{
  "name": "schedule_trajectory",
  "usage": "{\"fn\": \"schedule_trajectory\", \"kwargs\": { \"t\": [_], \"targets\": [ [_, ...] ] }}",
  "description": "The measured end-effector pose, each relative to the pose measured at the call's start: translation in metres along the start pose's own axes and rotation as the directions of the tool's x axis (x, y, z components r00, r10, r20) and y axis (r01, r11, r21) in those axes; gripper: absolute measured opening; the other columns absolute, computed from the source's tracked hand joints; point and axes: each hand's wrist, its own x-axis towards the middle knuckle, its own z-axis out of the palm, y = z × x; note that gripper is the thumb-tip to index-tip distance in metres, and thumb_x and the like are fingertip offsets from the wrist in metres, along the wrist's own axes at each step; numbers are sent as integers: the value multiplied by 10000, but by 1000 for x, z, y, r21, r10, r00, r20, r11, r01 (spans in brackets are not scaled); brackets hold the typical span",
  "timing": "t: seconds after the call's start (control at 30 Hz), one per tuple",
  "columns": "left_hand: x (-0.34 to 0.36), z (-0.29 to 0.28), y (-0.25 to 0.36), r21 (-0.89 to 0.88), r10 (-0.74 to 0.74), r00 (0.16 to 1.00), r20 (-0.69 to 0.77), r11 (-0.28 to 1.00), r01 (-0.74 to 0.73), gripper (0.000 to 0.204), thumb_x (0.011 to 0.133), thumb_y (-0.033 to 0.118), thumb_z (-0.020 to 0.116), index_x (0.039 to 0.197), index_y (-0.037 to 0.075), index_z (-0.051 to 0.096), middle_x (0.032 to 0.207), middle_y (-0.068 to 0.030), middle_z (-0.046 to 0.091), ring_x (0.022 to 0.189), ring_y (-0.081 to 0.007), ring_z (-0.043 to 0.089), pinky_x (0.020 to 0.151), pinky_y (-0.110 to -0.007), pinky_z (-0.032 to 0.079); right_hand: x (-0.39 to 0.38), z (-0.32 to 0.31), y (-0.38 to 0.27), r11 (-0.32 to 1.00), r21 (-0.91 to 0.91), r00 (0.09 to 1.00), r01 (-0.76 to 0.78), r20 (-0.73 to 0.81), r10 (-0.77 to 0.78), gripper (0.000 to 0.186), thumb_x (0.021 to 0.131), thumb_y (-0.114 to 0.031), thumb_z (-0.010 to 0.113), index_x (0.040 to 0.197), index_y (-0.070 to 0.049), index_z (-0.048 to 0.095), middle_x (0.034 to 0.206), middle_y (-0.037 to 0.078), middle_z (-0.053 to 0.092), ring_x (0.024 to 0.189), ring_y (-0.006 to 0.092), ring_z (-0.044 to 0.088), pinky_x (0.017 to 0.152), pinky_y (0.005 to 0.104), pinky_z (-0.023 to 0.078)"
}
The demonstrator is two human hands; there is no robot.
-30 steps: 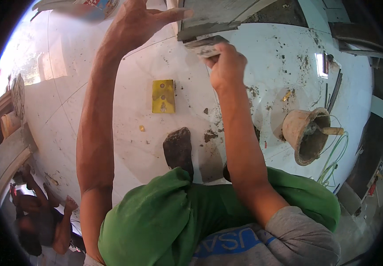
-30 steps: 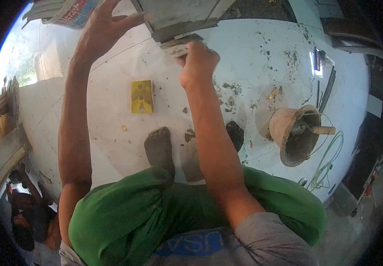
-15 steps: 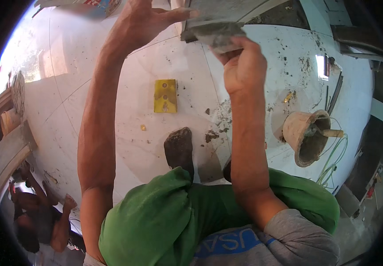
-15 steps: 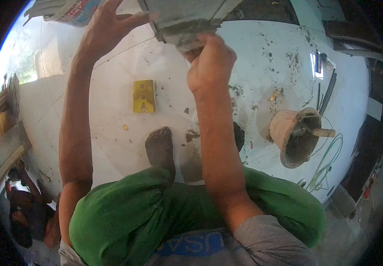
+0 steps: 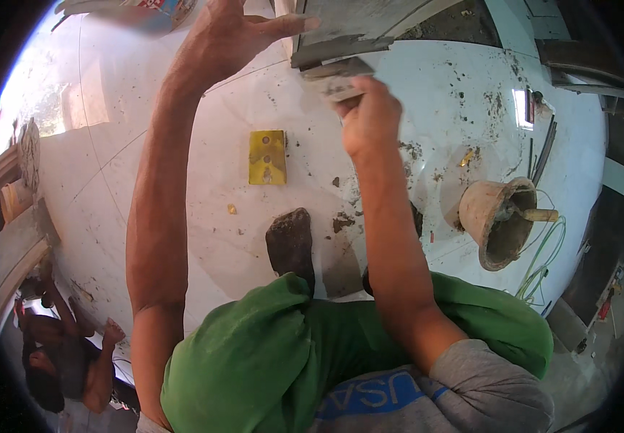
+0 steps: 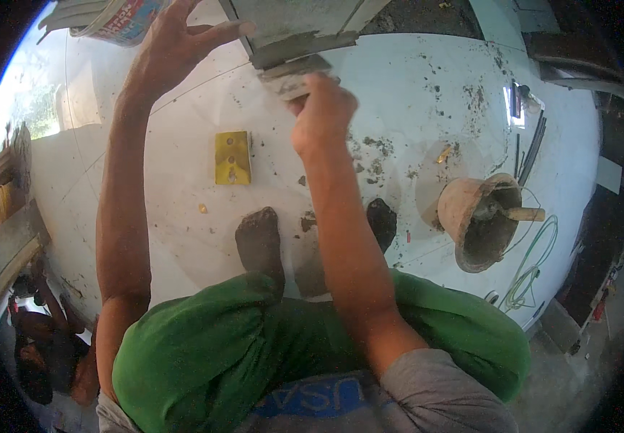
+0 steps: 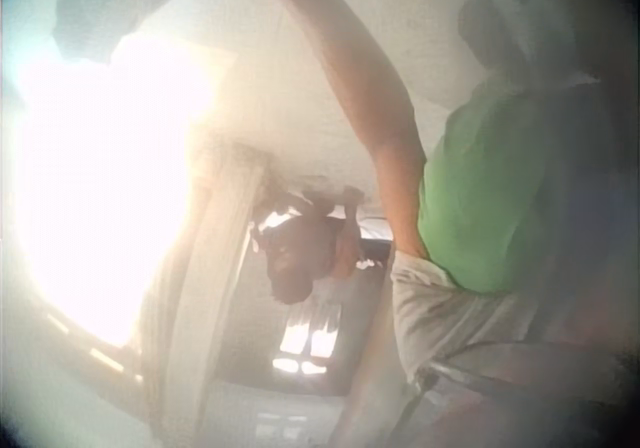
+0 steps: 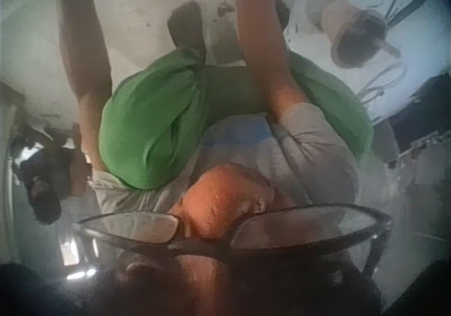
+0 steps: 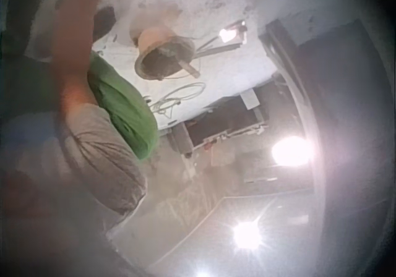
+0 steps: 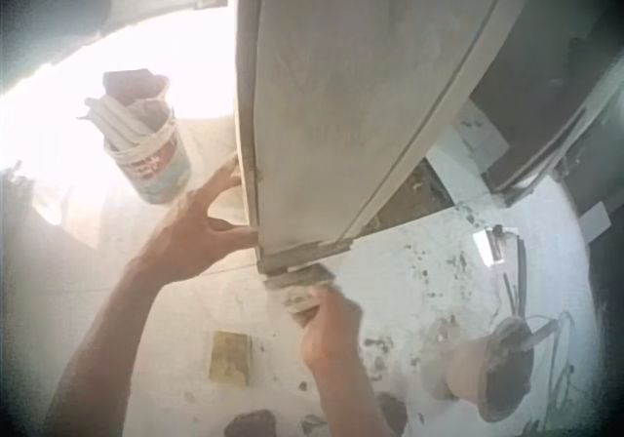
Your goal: The person applies mortar to the edge of a wall using a trowel, uses pliers to adjust the corner, and fits a tile onto the wall edge.
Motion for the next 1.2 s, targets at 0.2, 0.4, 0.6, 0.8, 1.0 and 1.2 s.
{"fn": "schedule_trajectory", "kwargs": {
  "t": [0.2,0.4,0.6,0.8,1.0,1.2],
  "targets": [
    [5,3,-2,-22,56,997,45,998,-55,1016,899,347,818,1643,86,177,1572,-282,410,1143,-353,702,916,-435,616,34,8,50,996,51,992,-77,-101,82,255,858,-36,632,1083,72,577,1168,162,617,1022,320,665,786,487,609],
    [10,2,-16,-57,-8,1000,23,998,10,1015,893,340,824,1644,100,185,1573,-278,409,1135,-338,706,908,-430,621,5,33,-10,984,180,999,-13,53,3,256,876,-11,595,1118,70,589,1176,166,628,1036,321,670,808,483,619],
    [11,4,-17,-40,141,990,-8,989,-141,987,896,276,828,1637,95,202,1569,-263,427,1106,-308,720,872,-408,637,10,-19,-9,997,47,997,63,39,-65,278,879,-48,602,1133,64,596,1131,151,654,1032,308,674,820,461,615],
    [8,6,4,-34,62,998,32,998,-61,959,893,258,829,1625,85,235,1547,-228,473,1071,-308,733,876,-395,648,60,-22,17,999,-19,997,26,-79,-27,286,869,-67,610,1123,64,595,1128,161,648,952,294,671,779,451,603],
    [9,8,2,-83,5,999,34,997,-2,936,893,247,829,1614,73,258,1548,-220,475,1083,-302,730,890,-399,642,66,2,-12,1000,-12,998,18,-61,-19,243,876,-34,584,1090,76,608,1112,172,662,951,304,688,798,478,617],
    [10,6,-8,-76,41,999,17,996,-40,908,900,256,825,1602,63,283,1560,-214,460,1114,-328,718,905,-420,635,-6,-11,-84,978,135,968,157,177,-179,269,883,-44,620,1115,91,607,1154,203,674,1051,329,684,910,491,612]
  ]
}}
